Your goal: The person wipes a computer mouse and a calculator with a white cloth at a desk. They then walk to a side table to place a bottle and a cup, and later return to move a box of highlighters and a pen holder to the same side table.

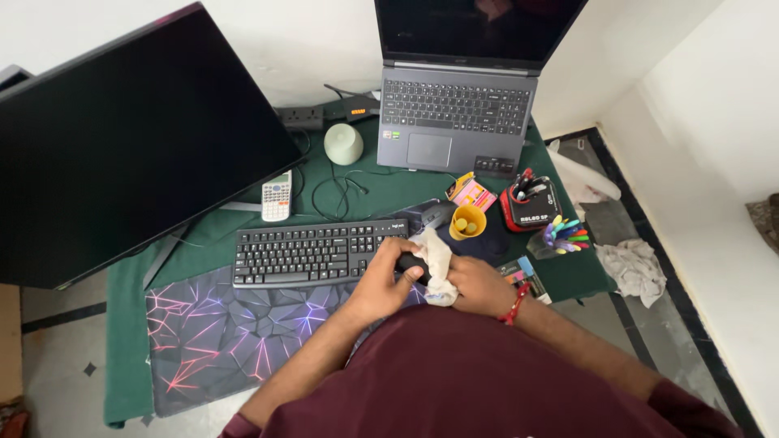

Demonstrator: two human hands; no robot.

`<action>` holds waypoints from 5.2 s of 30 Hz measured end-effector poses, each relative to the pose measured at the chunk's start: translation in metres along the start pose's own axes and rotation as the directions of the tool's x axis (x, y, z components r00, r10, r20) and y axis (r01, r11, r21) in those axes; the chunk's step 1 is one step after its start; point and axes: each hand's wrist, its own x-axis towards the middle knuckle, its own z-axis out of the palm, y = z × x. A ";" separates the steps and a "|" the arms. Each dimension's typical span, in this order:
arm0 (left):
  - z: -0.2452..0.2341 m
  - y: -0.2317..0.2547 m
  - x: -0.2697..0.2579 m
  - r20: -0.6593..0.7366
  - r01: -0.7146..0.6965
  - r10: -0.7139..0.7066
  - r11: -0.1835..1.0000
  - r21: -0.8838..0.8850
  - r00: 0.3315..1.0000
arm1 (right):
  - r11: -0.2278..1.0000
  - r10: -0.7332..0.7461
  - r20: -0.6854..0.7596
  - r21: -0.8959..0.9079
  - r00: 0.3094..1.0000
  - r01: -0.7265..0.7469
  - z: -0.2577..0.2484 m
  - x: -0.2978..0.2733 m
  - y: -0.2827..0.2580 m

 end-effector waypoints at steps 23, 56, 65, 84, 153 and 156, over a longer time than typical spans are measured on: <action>-0.008 0.055 0.005 -0.020 -0.320 0.340 0.901 0.292 0.940 | 0.317 0.326 0.183 0.903 0.928 -0.289 0.000 0.009 -0.008; -0.021 -0.039 0.062 0.076 0.503 -0.519 0.768 -0.396 0.851 | 0.976 -0.104 -0.269 -0.213 0.958 0.046 -0.052 0.063 -0.006; -0.040 -0.018 0.074 -0.028 -0.127 0.124 0.965 -0.231 0.992 | 0.829 0.348 -0.036 0.479 0.937 -0.290 -0.063 0.077 -0.019; -0.032 -0.057 0.063 0.287 0.577 -0.504 0.647 -0.498 0.814 | 0.860 -0.226 -0.249 -0.504 0.942 0.073 -0.081 0.066 -0.032; -0.032 -0.002 -0.009 -0.035 -0.116 0.119 0.990 0.083 0.992 | 0.283 0.109 0.279 0.911 0.954 -0.299 0.013 0.033 -0.022; -0.029 0.000 -0.014 -0.058 0.016 -0.013 0.999 0.050 0.998 | 0.492 0.267 0.235 0.801 0.935 -0.342 0.011 0.031 -0.029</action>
